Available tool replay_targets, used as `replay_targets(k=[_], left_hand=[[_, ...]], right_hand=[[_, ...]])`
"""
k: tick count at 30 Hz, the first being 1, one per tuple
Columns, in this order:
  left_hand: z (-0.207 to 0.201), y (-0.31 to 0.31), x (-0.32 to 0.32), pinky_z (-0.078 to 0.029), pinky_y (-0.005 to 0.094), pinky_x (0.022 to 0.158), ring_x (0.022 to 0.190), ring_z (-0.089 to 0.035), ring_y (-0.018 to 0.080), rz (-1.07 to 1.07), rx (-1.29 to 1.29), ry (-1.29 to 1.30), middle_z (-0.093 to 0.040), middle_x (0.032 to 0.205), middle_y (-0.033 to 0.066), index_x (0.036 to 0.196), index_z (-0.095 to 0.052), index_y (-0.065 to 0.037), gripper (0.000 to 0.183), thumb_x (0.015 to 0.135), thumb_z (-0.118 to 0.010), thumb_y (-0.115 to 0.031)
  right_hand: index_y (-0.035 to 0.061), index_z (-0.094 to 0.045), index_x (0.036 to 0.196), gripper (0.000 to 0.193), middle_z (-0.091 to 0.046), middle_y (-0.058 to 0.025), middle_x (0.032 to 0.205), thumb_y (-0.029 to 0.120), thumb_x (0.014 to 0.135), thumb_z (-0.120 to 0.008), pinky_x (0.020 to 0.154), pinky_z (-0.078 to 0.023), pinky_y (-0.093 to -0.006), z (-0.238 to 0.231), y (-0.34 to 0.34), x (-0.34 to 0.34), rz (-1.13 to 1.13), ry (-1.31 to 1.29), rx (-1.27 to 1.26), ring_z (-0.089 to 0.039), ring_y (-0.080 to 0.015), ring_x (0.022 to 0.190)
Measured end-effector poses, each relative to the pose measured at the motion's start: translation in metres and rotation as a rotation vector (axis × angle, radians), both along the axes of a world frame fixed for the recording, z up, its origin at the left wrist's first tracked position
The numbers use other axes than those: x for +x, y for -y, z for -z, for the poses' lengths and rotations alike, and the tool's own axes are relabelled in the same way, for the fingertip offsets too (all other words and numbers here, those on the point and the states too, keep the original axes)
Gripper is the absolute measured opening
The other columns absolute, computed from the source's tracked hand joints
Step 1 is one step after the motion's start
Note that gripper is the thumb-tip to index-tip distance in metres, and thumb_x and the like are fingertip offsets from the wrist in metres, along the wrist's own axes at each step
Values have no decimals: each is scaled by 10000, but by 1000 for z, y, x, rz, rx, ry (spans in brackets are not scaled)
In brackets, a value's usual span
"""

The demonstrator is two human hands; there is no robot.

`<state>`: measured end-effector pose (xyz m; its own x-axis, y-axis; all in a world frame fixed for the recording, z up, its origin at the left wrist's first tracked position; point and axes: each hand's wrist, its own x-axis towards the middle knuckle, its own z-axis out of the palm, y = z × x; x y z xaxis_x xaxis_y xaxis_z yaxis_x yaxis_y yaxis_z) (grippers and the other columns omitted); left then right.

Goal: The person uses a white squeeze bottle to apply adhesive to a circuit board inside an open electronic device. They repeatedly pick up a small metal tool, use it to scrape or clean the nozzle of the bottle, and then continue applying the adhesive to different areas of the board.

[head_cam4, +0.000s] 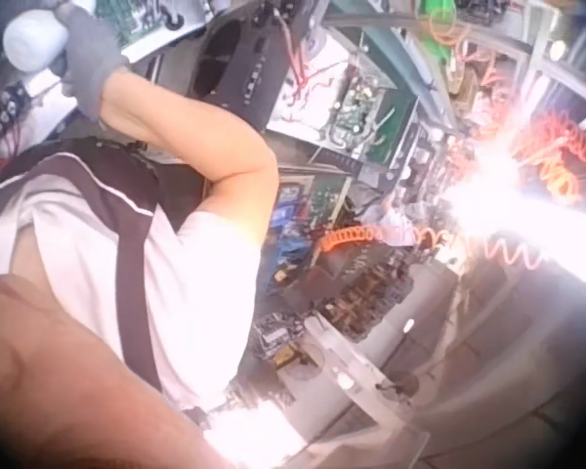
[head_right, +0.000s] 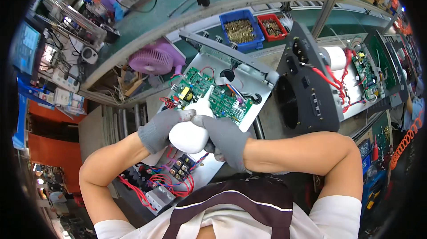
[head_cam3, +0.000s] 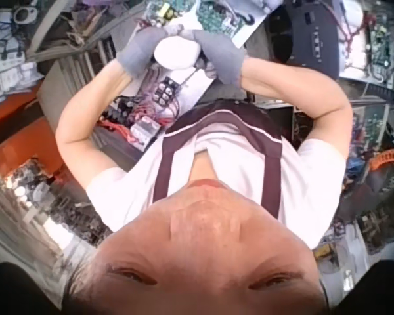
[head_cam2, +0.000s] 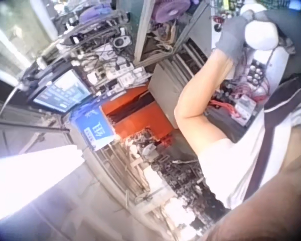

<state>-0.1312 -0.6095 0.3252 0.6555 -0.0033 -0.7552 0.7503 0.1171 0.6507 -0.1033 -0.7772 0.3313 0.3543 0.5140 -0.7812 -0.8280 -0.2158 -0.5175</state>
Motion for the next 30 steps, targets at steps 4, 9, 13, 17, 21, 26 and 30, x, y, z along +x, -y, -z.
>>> replay_targets(k=[4,9,13,17,21,26,30], left_hand=[[25,-12,0,-304,238,328,381,-437,70,134,-19,56,-513,521,-10,711,-606,-90,323,861,-586,-376],[38,-15,6,-279,241,317,356,-412,73,104,-40,74,-504,495,-5,660,-600,-89,365,851,-594,-400],[45,-14,3,-284,241,319,358,-422,75,80,-69,87,-508,494,2,655,-605,-86,365,853,-590,-393],[37,-14,8,-295,242,317,359,-438,81,92,-28,101,-517,503,7,668,-611,-78,360,858,-579,-383],[47,-17,9,-308,247,310,357,-453,90,122,-53,112,-526,512,12,687,-611,-69,344,860,-569,-363],[35,-11,12,-386,252,411,486,-525,111,93,-64,40,-572,640,39,792,-611,-48,291,853,-576,-330],[19,-9,16,-516,253,576,697,-644,133,123,12,-39,-658,840,74,962,-629,-11,298,841,-607,-282]], right_hand=[[37,-563,737,407,-442,-39,505,436,810,-587,281,-295,-235,7,-4,4,31,-48,-81,-382,-101,350],[35,-566,743,404,-444,-38,496,433,802,-597,279,-295,-231,10,-6,11,31,-67,-78,-373,-103,325],[48,-573,765,380,-474,-32,532,425,803,-594,289,-287,-226,11,-8,12,-4,-75,-99,-410,-93,372],[56,-576,790,358,-491,-34,551,414,817,-577,307,-284,-222,5,-10,10,55,-61,-90,-421,-89,395],[72,-573,807,333,-483,-29,543,404,833,-557,316,-285,-224,5,-11,10,79,-48,-82,-400,-86,385],[162,-541,921,269,-454,22,494,424,873,-501,352,-251,-219,3,-11,9,75,-50,-97,-337,-72,343],[164,-540,943,242,-487,20,527,394,882,-494,326,-256,-217,6,-9,6,109,-29,-41,-347,-67,339]])
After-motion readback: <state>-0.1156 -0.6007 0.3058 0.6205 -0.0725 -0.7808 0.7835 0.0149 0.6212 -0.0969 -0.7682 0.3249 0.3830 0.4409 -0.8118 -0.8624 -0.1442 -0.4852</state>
